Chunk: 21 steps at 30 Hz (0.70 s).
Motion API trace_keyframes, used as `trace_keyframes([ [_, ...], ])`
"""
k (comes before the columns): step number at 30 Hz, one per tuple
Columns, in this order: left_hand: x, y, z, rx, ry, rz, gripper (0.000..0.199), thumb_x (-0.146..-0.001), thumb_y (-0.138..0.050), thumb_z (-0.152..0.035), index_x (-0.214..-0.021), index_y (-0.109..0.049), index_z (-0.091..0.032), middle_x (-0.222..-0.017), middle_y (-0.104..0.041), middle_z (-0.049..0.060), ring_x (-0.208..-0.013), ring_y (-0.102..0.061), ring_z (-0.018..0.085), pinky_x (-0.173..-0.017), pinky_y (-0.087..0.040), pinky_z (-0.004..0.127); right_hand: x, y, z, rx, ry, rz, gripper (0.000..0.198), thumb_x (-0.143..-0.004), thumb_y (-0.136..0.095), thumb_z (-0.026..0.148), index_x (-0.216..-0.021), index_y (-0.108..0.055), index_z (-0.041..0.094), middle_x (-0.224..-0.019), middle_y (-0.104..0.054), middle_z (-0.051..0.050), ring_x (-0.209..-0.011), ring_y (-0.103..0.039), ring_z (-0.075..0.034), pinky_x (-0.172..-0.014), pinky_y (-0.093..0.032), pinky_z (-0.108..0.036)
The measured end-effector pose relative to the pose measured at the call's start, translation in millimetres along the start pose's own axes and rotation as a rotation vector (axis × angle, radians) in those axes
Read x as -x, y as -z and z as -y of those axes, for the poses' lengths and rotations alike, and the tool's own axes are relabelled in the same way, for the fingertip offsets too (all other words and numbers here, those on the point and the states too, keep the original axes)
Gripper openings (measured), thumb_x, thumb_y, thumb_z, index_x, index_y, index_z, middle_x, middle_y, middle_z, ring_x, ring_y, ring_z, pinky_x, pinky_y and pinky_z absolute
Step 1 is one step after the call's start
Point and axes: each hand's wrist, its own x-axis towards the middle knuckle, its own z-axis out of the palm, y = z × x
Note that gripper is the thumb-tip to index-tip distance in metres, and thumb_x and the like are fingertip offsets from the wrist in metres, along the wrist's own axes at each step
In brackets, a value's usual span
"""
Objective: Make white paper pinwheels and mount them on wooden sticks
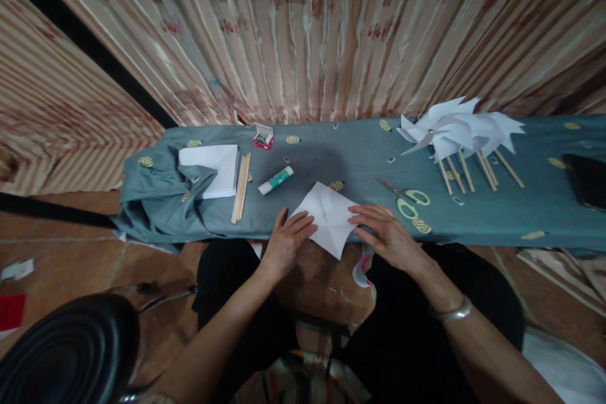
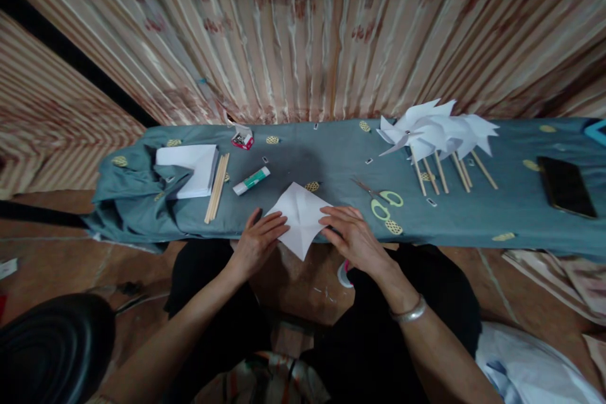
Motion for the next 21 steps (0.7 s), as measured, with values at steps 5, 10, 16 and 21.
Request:
trace_keyframes([
  [5,-3.8,2.3,1.9,0.074,0.046,-0.019,0.023,-0.094,-0.049,-0.018,-0.106,-0.069,-0.020,-0.114,-0.072,0.008,-0.115,-0.061,0.022,-0.107,-0.035,0.057,-2.8,-9.4,-14.1,-0.129,-0.054,0.043,0.021,-0.093,-0.052,0.027,-0.095,-0.071,0.022,-0.109,-0.074,-0.008,-0.106,-0.065,-0.024,-0.096,-0.048,-0.047],
  [10,-12.2,7.0,3.9,0.171,0.207,-0.064,0.021,-0.094,-0.053,-0.029,-0.095,-0.071,-0.019,-0.095,-0.074,0.006,-0.092,-0.063,0.021,-0.086,-0.048,0.040,-6.2,-17.5,-16.8,-0.185,-0.172,-0.050,0.022,-0.091,-0.054,0.034,-0.083,-0.069,0.021,-0.102,-0.074,-0.007,-0.097,-0.066,-0.022,-0.089,-0.051,-0.041],
  [16,-19.8,9.7,6.5,0.156,0.331,-0.129,0.023,-0.094,-0.052,-0.030,-0.104,-0.065,-0.015,-0.104,-0.070,0.011,-0.093,-0.066,0.024,-0.082,-0.052,0.040,-13.6,-26.1,-19.9,-0.199,-0.309,-0.166,0.030,-0.087,-0.056,0.045,-0.069,-0.064,0.022,-0.095,-0.074,-0.006,-0.088,-0.067,-0.021,-0.080,-0.051,-0.036],
  [21,-25.2,12.4,-20.5,-0.071,0.010,-0.143,0.043,-0.095,-0.043,-0.017,-0.139,-0.041,-0.016,-0.149,-0.043,0.015,-0.143,-0.030,0.028,-0.113,-0.032,0.052,-23.5,-21.3,-17.7,-0.169,-0.419,-0.102,0.027,-0.083,-0.057,0.044,-0.076,-0.069,0.021,-0.078,-0.073,-0.004,-0.070,-0.065,-0.019,-0.066,-0.049,-0.031],
])
